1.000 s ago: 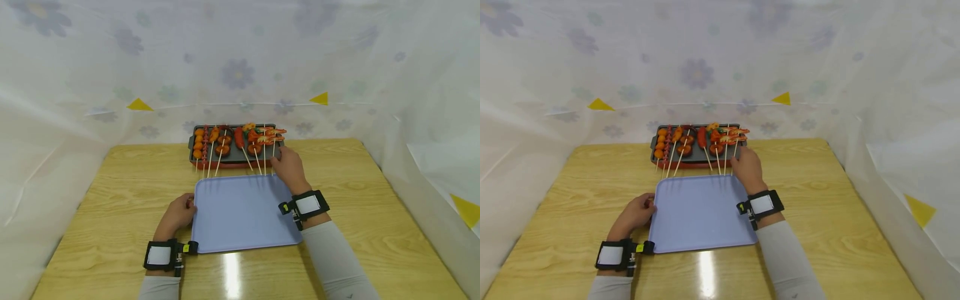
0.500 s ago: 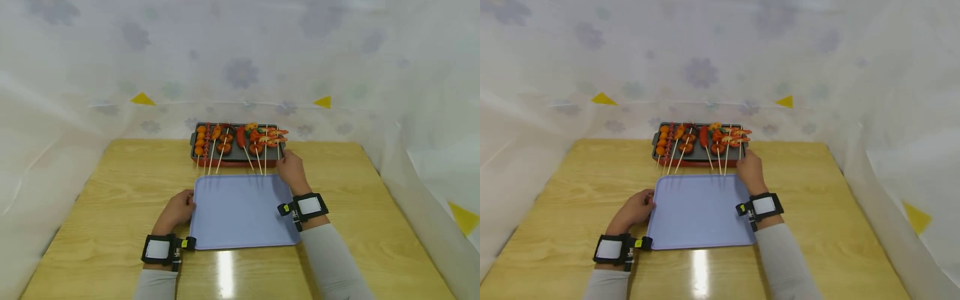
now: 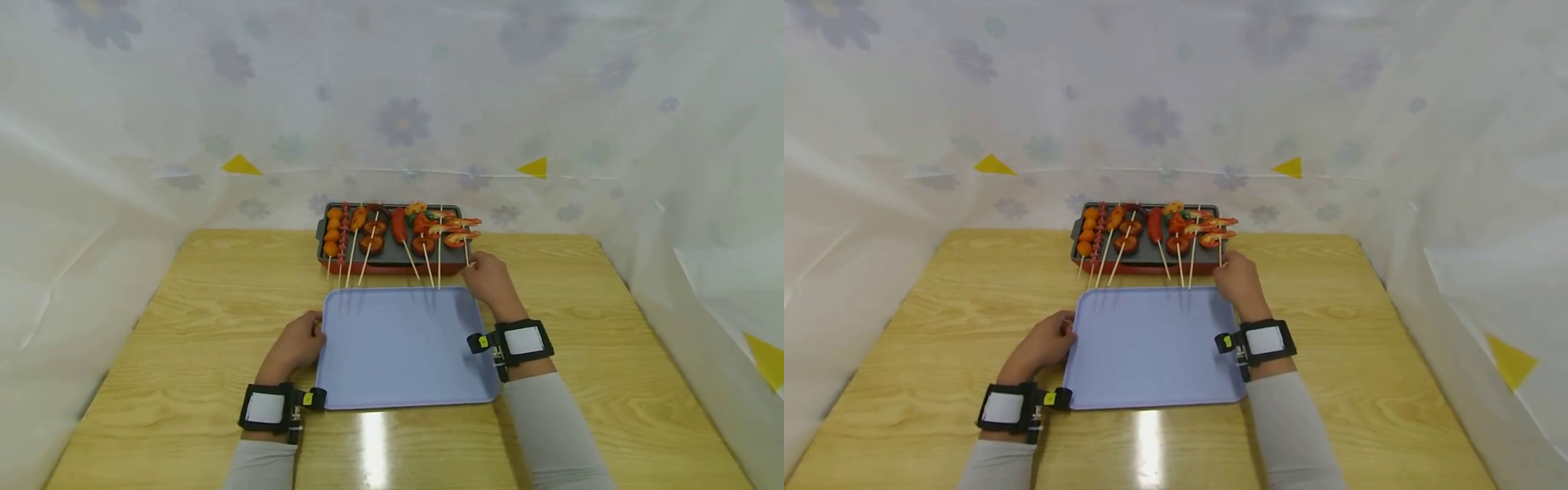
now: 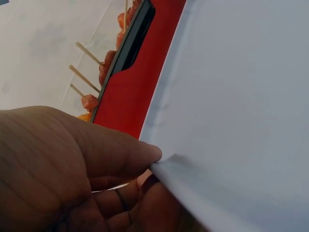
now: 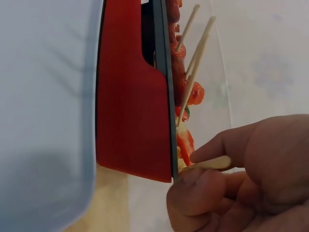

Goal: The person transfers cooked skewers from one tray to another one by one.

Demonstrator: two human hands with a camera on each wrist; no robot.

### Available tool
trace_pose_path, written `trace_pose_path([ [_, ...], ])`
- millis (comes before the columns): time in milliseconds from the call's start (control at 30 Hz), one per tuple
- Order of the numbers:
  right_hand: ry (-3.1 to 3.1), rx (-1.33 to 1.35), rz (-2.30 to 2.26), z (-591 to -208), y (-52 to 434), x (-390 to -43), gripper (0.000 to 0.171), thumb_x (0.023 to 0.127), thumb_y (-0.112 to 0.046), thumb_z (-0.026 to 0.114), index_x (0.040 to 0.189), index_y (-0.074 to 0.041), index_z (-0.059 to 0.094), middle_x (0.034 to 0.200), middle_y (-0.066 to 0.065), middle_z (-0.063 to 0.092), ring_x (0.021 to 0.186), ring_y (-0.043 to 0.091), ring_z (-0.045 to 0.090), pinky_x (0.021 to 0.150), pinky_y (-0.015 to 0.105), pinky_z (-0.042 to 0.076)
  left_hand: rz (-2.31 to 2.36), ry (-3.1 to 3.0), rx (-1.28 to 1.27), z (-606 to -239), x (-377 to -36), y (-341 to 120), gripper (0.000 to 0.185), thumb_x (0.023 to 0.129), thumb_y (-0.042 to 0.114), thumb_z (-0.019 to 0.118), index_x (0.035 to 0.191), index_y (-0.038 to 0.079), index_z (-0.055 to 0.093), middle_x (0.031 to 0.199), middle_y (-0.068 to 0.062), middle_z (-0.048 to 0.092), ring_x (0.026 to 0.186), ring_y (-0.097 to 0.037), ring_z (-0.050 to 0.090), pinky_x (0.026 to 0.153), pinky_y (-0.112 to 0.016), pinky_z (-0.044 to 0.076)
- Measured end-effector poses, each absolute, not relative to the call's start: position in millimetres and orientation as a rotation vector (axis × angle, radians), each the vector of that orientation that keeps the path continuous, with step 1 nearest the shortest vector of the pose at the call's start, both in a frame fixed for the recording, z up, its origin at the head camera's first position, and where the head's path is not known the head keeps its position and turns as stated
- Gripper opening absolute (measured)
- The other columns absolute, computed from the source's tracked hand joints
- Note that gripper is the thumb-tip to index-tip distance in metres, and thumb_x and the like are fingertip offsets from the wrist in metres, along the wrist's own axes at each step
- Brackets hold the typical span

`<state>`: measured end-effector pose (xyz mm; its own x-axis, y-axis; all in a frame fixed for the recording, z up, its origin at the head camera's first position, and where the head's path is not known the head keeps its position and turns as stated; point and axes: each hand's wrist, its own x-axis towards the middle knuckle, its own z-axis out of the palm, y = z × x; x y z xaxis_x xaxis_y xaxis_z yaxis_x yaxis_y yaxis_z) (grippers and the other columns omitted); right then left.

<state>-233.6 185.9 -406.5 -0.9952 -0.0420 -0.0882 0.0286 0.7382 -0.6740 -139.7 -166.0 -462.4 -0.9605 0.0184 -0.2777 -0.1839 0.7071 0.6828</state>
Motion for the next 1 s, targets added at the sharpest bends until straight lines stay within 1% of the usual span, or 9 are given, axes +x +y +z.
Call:
trace_pose_path([
  [67, 2.785, 0.008, -1.11, -404.5, 188.0, -231.8, 0.045, 0.099, -0.017, 0.047, 0.138, 0.005, 0.05, 0.107, 0.021, 0.063, 0.064, 0.021, 0.057, 0.06, 0.035, 0.047, 1.106, 2.651, -0.13, -462.6, -139.5, -165.5, 0.048, 0.097, 0.009, 0.051, 0.141, -0.007, 0.045, 0.098, -0.012, 0.058, 0.079, -0.022, 0.055, 0.064, -0.033, 0.046],
  [133, 2.734, 0.043, -1.117, -403.2, 190.0, -230.0, 0.048, 0.1, -0.02, 0.046, 0.141, 0.006, 0.045, 0.121, 0.025, 0.06, 0.066, 0.022, 0.061, 0.063, 0.037, 0.051, 1.115, 2.656, -0.118, -461.7, -139.8, -164.5, 0.047, 0.096, 0.009, 0.051, 0.14, -0.007, 0.046, 0.097, -0.012, 0.058, 0.078, -0.022, 0.055, 0.064, -0.034, 0.046],
  [233, 2.684, 0.074, -1.11, -402.4, 191.9, -227.3, 0.049, 0.101, -0.019, 0.046, 0.142, 0.007, 0.042, 0.132, 0.027, 0.053, 0.069, 0.023, 0.064, 0.068, 0.04, 0.053, 1.126, 2.659, -0.107, -461.1, -140.8, -163.4, 0.047, 0.096, 0.008, 0.052, 0.14, -0.008, 0.046, 0.096, -0.013, 0.058, 0.077, -0.022, 0.055, 0.063, -0.034, 0.046],
  [300, 2.672, 0.07, -1.085, -402.9, 192.5, -226.0, 0.047, 0.1, -0.017, 0.045, 0.14, 0.008, 0.042, 0.132, 0.029, 0.052, 0.069, 0.024, 0.065, 0.069, 0.04, 0.053, 1.121, 2.661, -0.112, -461.3, -141.1, -163.0, 0.047, 0.096, 0.007, 0.052, 0.139, -0.008, 0.046, 0.095, -0.012, 0.058, 0.075, -0.022, 0.055, 0.062, -0.033, 0.046],
  [400, 2.669, 0.031, -1.043, -404.5, 192.7, -225.0, 0.044, 0.099, -0.012, 0.045, 0.138, 0.008, 0.043, 0.122, 0.029, 0.057, 0.07, 0.023, 0.065, 0.069, 0.04, 0.052, 1.111, 2.661, -0.136, -461.8, -140.8, -163.3, 0.047, 0.096, 0.007, 0.052, 0.14, -0.007, 0.046, 0.094, -0.011, 0.058, 0.074, -0.021, 0.054, 0.061, -0.033, 0.045],
  [533, 2.684, 0.002, -1.013, -407.3, 192.7, -224.0, 0.041, 0.1, -0.01, 0.045, 0.137, 0.007, 0.043, 0.112, 0.025, 0.059, 0.07, 0.023, 0.064, 0.068, 0.039, 0.05, 1.114, 2.656, -0.145, -461.5, -139.6, -164.0, 0.047, 0.096, 0.008, 0.052, 0.14, -0.007, 0.046, 0.095, -0.012, 0.058, 0.076, -0.021, 0.055, 0.061, -0.032, 0.045],
  [767, 2.747, 0.009, -0.997, -414.1, 194.1, -218.8, 0.04, 0.1, -0.009, 0.045, 0.135, 0.009, 0.042, 0.093, 0.02, 0.059, 0.064, 0.022, 0.06, 0.059, 0.034, 0.045, 1.111, 2.656, -0.138, -462.8, -140.1, -164.2, 0.047, 0.096, 0.007, 0.052, 0.14, -0.008, 0.046, 0.095, -0.012, 0.058, 0.075, -0.021, 0.054, 0.062, -0.033, 0.045],
  [867, 2.808, -0.046, -0.991, -417.6, 194.8, -215.1, 0.039, 0.099, -0.007, 0.045, 0.133, 0.011, 0.042, 0.096, 0.022, 0.06, 0.063, 0.023, 0.056, 0.056, 0.034, 0.044, 1.108, 2.659, -0.131, -462.1, -140.0, -163.5, 0.047, 0.095, 0.007, 0.052, 0.14, -0.008, 0.046, 0.095, -0.012, 0.058, 0.075, -0.021, 0.055, 0.061, -0.033, 0.045],
  [1000, 2.893, -0.116, -0.973, -422.0, 195.2, -210.0, 0.033, 0.099, -0.005, 0.045, 0.128, 0.011, 0.044, 0.103, 0.026, 0.061, 0.065, 0.025, 0.056, 0.057, 0.036, 0.044, 1.111, 2.656, -0.135, -462.3, -140.1, -164.5, 0.048, 0.096, 0.008, 0.052, 0.14, -0.008, 0.045, 0.096, -0.012, 0.058, 0.076, -0.021, 0.055, 0.061, -0.032, 0.045],
])
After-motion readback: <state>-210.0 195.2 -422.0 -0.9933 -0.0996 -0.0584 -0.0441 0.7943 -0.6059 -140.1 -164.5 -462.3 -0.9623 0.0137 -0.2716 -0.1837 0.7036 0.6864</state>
